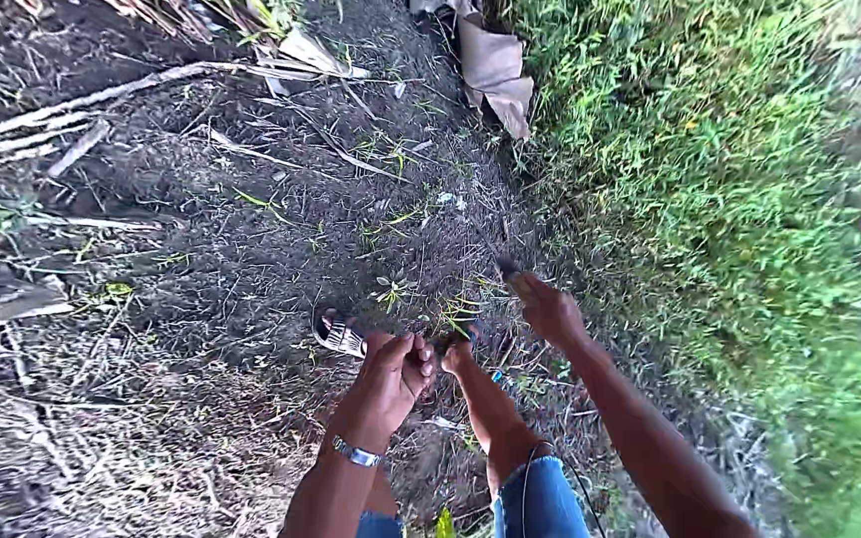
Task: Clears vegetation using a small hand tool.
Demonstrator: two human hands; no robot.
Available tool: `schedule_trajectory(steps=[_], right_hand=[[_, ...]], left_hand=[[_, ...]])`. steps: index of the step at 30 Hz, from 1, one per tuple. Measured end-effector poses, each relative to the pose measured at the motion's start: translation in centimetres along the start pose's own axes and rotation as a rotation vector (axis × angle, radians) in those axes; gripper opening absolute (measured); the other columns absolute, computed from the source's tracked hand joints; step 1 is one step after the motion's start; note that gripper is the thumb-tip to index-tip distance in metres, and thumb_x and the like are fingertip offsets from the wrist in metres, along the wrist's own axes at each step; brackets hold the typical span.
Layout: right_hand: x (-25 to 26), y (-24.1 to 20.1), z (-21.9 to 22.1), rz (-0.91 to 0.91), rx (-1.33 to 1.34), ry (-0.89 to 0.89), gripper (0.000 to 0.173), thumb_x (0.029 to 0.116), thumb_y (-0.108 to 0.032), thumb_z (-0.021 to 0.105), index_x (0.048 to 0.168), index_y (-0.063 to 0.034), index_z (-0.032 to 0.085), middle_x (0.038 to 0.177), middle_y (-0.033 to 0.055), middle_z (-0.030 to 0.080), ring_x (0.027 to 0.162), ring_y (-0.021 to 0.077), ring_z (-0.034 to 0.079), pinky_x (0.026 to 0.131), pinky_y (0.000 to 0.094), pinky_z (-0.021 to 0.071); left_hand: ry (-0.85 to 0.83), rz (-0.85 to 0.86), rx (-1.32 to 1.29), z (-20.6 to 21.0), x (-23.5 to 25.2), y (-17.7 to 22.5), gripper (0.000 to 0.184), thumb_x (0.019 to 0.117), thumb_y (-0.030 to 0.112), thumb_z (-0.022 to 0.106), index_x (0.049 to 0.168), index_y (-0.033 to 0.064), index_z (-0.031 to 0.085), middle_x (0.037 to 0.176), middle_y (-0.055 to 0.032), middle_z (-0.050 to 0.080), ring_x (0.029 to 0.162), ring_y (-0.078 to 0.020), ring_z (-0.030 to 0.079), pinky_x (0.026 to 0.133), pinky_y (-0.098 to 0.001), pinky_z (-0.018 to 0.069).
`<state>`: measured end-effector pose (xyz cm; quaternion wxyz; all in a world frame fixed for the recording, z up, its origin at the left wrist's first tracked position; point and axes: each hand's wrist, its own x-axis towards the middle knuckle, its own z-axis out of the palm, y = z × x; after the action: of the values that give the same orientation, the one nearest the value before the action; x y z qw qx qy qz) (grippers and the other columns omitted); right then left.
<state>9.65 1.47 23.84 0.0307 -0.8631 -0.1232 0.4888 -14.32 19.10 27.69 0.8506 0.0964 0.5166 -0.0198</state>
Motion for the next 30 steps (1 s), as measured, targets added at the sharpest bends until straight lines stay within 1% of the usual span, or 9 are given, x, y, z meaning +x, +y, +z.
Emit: schedule_trajectory(steps=[5,7,10,13,15,20,23,27,30], right_hand=[[2.5,-11.9,-1.8,-0.113,-0.058,0.024,0.068,0.0866,-0.013,0.073,0.151,-0.0236,0.055,0.107,0.0230,0.073,0.099,0.0448,0.070,0.085,0.0687,0.0530],[6.9,-16.1,0.9,-0.134,-0.122,0.016,0.064,0.0859,-0.013,0.072,0.147,-0.0212,0.058,0.106,0.0243,0.073,0.097,0.0472,0.070,0.079,0.0717,0.0530],[15.4,-21.7,7.8,-0.041,-0.176,-0.035,0.050,0.0882,-0.023,0.071,0.137,-0.0135,0.065,0.125,0.0252,0.068,0.115,0.0475,0.064,0.089,0.0722,0.0501],[16.9,-26.8,13.7,0.009,-0.199,-0.036,0.052,0.0909,-0.030,0.070,0.138,-0.0088,0.061,0.131,0.0242,0.065,0.119,0.0453,0.063,0.091,0.0691,0.0511],[16.3,-28.8,14.3,0.035,-0.243,-0.028,0.057,0.0927,-0.031,0.070,0.144,-0.0090,0.056,0.130,0.0248,0.065,0.119,0.0450,0.064,0.091,0.0672,0.0522],[16.8,-30.8,15.0,0.100,-0.310,-0.001,0.053,0.0886,-0.025,0.070,0.137,-0.0082,0.060,0.121,0.0263,0.068,0.113,0.0465,0.066,0.086,0.0680,0.0530],[16.1,-31.6,19.7,0.112,-0.267,-0.016,0.070,0.0879,-0.026,0.073,0.147,-0.0033,0.044,0.117,0.0269,0.068,0.110,0.0449,0.068,0.087,0.0638,0.0547],[17.3,-30.6,28.0,0.135,-0.174,0.075,0.083,0.0849,-0.022,0.075,0.154,-0.0105,0.031,0.120,0.0235,0.068,0.107,0.0396,0.070,0.084,0.0555,0.0584],[17.4,-31.2,26.8,0.160,-0.117,0.041,0.078,0.0928,-0.023,0.069,0.157,-0.0069,0.028,0.125,0.0252,0.067,0.113,0.0396,0.069,0.093,0.0556,0.0563]], left_hand=[[-0.054,0.093,-0.134,-2.1,1.0,2.2,0.031,0.1089,0.021,0.038,0.093,0.0098,0.062,0.077,-0.0012,0.060,0.063,-0.0094,0.059,0.059,-0.0236,0.0533],[-0.116,0.070,-0.163,-2.9,1.6,3.8,0.029,0.1087,0.020,0.041,0.093,0.0097,0.064,0.074,0.0001,0.059,0.060,-0.0080,0.057,0.055,-0.0220,0.0519],[-0.178,0.061,-0.171,-4.0,2.7,6.2,0.028,0.1081,0.019,0.043,0.093,0.0093,0.065,0.071,0.0023,0.057,0.056,-0.0058,0.054,0.052,-0.0201,0.0489],[-0.124,0.067,-0.132,-6.4,3.4,8.0,0.026,0.1087,0.018,0.042,0.095,0.0086,0.062,0.070,0.0032,0.055,0.054,-0.0048,0.051,0.050,-0.0191,0.0466],[-0.091,0.134,-0.140,-7.5,4.8,9.6,0.026,0.1086,0.016,0.042,0.096,0.0067,0.062,0.073,0.0020,0.056,0.057,-0.0051,0.051,0.053,-0.0194,0.0463],[-0.029,0.199,-0.104,-9.2,6.2,12.1,0.024,0.1083,0.011,0.040,0.105,0.0039,0.062,0.081,0.0014,0.058,0.063,-0.0049,0.053,0.058,-0.0196,0.0485],[-0.103,0.248,-0.104,-9.8,6.4,13.7,0.022,0.1063,0.012,0.043,0.101,0.0034,0.064,0.078,0.0011,0.059,0.062,-0.0051,0.054,0.057,-0.0202,0.0483],[-0.117,0.306,-0.095,-11.3,6.6,15.7,0.023,0.1066,0.015,0.047,0.095,0.0051,0.064,0.072,0.0023,0.057,0.057,-0.0040,0.051,0.052,-0.0189,0.0456],[0.019,0.296,-0.073,-11.5,6.6,16.9,0.027,0.1066,0.015,0.038,0.096,0.0063,0.061,0.073,0.0030,0.056,0.058,-0.0050,0.051,0.053,-0.0198,0.0463]])
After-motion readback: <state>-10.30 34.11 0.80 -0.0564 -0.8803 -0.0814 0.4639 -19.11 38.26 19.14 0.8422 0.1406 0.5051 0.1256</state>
